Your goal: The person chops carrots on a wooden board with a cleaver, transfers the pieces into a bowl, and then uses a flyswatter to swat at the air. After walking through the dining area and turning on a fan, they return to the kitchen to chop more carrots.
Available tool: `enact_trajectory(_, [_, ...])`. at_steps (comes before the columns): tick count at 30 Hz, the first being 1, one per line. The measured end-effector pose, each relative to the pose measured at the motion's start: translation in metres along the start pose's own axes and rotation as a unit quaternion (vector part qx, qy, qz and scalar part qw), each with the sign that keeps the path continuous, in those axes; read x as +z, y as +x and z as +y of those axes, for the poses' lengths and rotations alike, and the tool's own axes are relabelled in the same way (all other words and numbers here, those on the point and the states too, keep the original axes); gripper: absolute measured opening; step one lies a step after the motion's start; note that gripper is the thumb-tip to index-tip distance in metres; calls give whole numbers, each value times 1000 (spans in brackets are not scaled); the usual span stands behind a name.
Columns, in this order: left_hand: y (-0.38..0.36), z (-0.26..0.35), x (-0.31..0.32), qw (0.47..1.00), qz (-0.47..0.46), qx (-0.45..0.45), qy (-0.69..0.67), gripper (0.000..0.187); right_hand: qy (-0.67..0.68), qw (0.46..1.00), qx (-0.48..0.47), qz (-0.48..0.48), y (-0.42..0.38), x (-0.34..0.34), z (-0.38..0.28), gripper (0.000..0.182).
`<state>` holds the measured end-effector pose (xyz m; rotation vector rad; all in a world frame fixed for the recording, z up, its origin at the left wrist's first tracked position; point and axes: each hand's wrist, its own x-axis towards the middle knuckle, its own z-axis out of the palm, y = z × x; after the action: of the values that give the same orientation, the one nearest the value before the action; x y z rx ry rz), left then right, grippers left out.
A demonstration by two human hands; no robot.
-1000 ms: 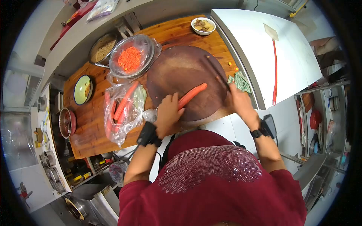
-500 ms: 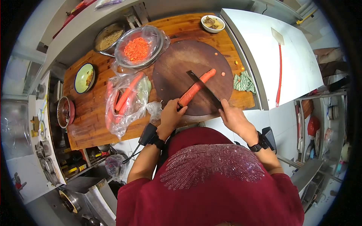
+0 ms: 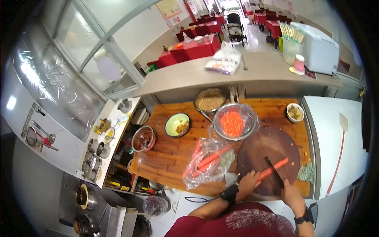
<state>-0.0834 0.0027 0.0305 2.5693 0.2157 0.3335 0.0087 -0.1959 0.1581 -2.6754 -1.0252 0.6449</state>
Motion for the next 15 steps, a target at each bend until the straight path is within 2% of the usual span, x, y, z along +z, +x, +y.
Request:
enact_trajectory(2, [-1, -2, 2, 1000, -20, 2, -14, 34, -21, 999, 5, -31, 1, -10, -7, 22])
enact_trajectory(5, [-1, -4, 7, 1000, -16, 3, -4, 35, -11, 999, 0, -47, 11, -14, -4, 15])
enact_trajectory(9, [0, -4, 6, 1000, -4, 26, -7, 33, -18, 998, -14, -50, 26, -10, 1, 15])
enact_trajectory(12, [0, 0, 4, 1000, 13, 4, -19, 32, -23, 998, -16, -55, 34, -4, 3, 16])
enact_trajectory(15, [0, -2, 8, 999, -32, -20, 0, 32, -9, 998, 0, -60, 37, 8, 5, 16])
